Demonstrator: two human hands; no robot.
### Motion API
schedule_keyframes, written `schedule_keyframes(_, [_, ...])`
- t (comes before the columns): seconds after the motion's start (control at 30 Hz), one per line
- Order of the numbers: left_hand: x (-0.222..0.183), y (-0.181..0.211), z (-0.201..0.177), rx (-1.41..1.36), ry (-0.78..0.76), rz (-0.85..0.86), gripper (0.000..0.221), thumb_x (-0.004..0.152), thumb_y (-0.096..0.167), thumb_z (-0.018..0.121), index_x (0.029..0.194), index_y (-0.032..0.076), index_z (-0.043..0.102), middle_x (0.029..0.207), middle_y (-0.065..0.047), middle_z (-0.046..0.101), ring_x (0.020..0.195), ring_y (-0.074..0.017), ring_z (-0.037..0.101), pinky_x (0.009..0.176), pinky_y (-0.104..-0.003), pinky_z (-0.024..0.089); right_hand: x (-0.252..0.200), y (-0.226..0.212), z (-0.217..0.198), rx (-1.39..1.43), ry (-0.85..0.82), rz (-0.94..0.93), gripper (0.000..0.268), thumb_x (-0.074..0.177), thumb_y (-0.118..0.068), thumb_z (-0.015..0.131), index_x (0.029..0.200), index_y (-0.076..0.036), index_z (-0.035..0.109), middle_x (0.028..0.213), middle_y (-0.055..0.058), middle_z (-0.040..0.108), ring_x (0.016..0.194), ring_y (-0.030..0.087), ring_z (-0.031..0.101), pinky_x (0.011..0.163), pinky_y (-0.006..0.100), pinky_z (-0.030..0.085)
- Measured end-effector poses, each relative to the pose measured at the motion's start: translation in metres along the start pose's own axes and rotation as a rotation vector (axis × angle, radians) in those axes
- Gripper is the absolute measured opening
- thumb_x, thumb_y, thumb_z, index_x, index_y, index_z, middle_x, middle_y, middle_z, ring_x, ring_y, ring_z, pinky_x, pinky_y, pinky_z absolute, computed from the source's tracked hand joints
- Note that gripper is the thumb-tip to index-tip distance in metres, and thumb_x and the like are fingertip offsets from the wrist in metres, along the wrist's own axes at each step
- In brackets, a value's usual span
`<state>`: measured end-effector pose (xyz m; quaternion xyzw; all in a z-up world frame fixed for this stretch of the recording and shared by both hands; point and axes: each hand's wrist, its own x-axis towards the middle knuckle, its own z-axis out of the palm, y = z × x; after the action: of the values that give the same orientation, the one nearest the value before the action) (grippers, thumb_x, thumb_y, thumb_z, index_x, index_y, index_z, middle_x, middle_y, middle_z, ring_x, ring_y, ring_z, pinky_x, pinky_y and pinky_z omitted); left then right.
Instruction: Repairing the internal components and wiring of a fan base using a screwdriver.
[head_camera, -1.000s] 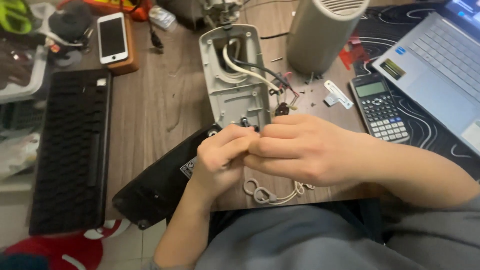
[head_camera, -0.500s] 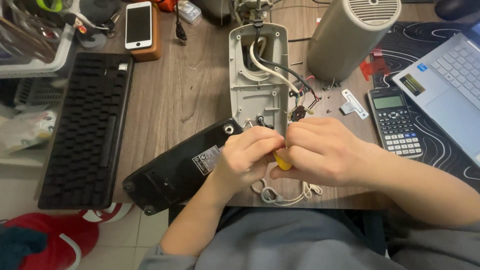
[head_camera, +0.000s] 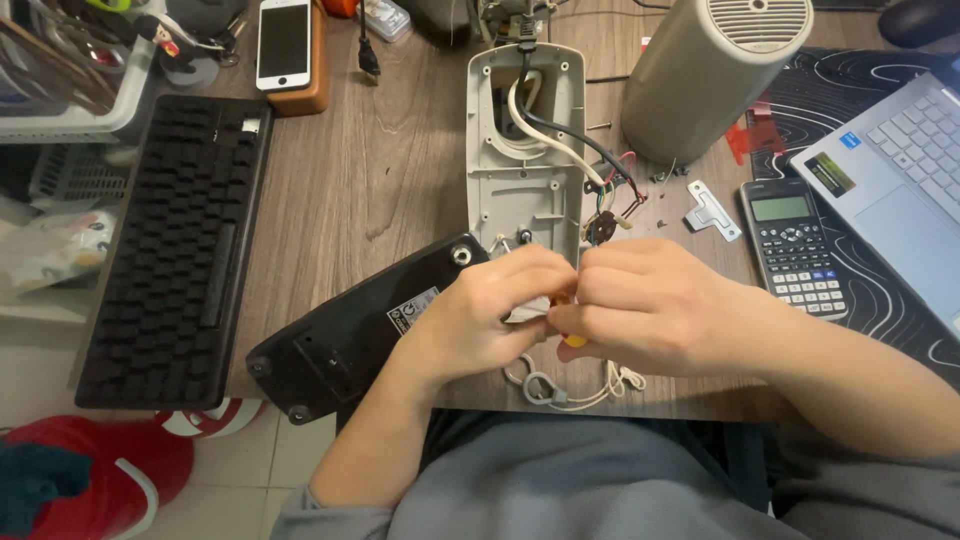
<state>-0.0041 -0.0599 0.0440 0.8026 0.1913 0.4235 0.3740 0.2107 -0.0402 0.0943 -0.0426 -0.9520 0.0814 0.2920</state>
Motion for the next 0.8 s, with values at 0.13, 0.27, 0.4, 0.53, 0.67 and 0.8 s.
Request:
schedule_keyframes(0.13, [-0.003, -0.024, 0.019, 0.013, 0.252, 0.118, 0.027, 0.082, 0.0, 0.084, 0.105, 0.005, 0.07, 0.095, -0.006, 0.066, 0.082, -0.0229, 0.069, 0.081, -0.034, 0.06, -0.008, 0.008, 0.024, -0.035, 0.245, -0.046, 0.016, 0.089, -0.012, 0.079, 0.083, -0.001, 0.07, 0.067, 0.005, 0.042, 0.053, 0.022, 0.048, 0.046, 0.034, 0.045])
schedule_keyframes(0.27, [-0.002, -0.026, 0.025, 0.117, 0.307, 0.184, 0.019, 0.083, 0.0, 0.083, 0.097, 0.004, 0.071, 0.089, -0.005, 0.067, 0.076, -0.0222, 0.069, 0.077, -0.032, 0.061, -0.011, 0.006, 0.032, -0.066, 0.322, -0.044, 0.019, 0.085, -0.01, 0.082, 0.076, -0.001, 0.067, 0.064, 0.005, 0.042, 0.05, 0.02, 0.046, 0.043, 0.033, 0.043])
schedule_keyframes(0.4, [0.002, -0.012, 0.016, 0.16, 0.264, 0.196, 0.006, 0.093, -0.005, 0.067, 0.095, 0.0, 0.066, 0.093, -0.009, 0.065, 0.08, -0.0252, 0.066, 0.076, -0.033, 0.058, -0.006, -0.003, 0.011, -0.037, 0.124, 0.05, 0.018, 0.096, -0.019, 0.066, 0.101, -0.002, 0.064, 0.075, 0.007, 0.044, 0.056, 0.023, 0.044, 0.049, 0.036, 0.039])
schedule_keyframes(0.53, [0.002, -0.009, 0.009, 0.209, 0.12, 0.175, 0.023, 0.091, -0.021, 0.048, 0.101, -0.004, 0.058, 0.097, -0.014, 0.057, 0.082, -0.0285, 0.057, 0.072, -0.035, 0.05, -0.004, -0.003, -0.004, -0.007, -0.067, 0.084, 0.021, 0.102, -0.012, 0.062, 0.119, 0.0, 0.064, 0.09, 0.01, 0.044, 0.061, 0.025, 0.04, 0.053, 0.039, 0.037])
schedule_keyframes(0.67, [0.003, -0.009, 0.006, 0.184, 0.096, 0.136, 0.027, 0.089, -0.022, 0.053, 0.105, -0.001, 0.06, 0.099, -0.012, 0.059, 0.085, -0.0262, 0.06, 0.075, -0.033, 0.051, -0.005, 0.002, -0.001, -0.057, 0.012, 0.006, 0.016, 0.104, -0.012, 0.055, 0.105, 0.002, 0.063, 0.08, 0.008, 0.039, 0.061, 0.024, 0.042, 0.055, 0.037, 0.037])
schedule_keyframes(0.8, [-0.001, -0.009, 0.001, 0.185, 0.124, 0.103, 0.033, 0.096, -0.017, 0.054, 0.124, -0.002, 0.059, 0.119, -0.016, 0.063, 0.109, -0.0341, 0.065, 0.102, -0.042, 0.054, -0.014, 0.007, 0.007, -0.061, 0.108, 0.012, 0.024, 0.1, -0.02, 0.063, 0.104, 0.004, 0.065, 0.077, 0.011, 0.049, 0.063, 0.027, 0.051, 0.057, 0.038, 0.043])
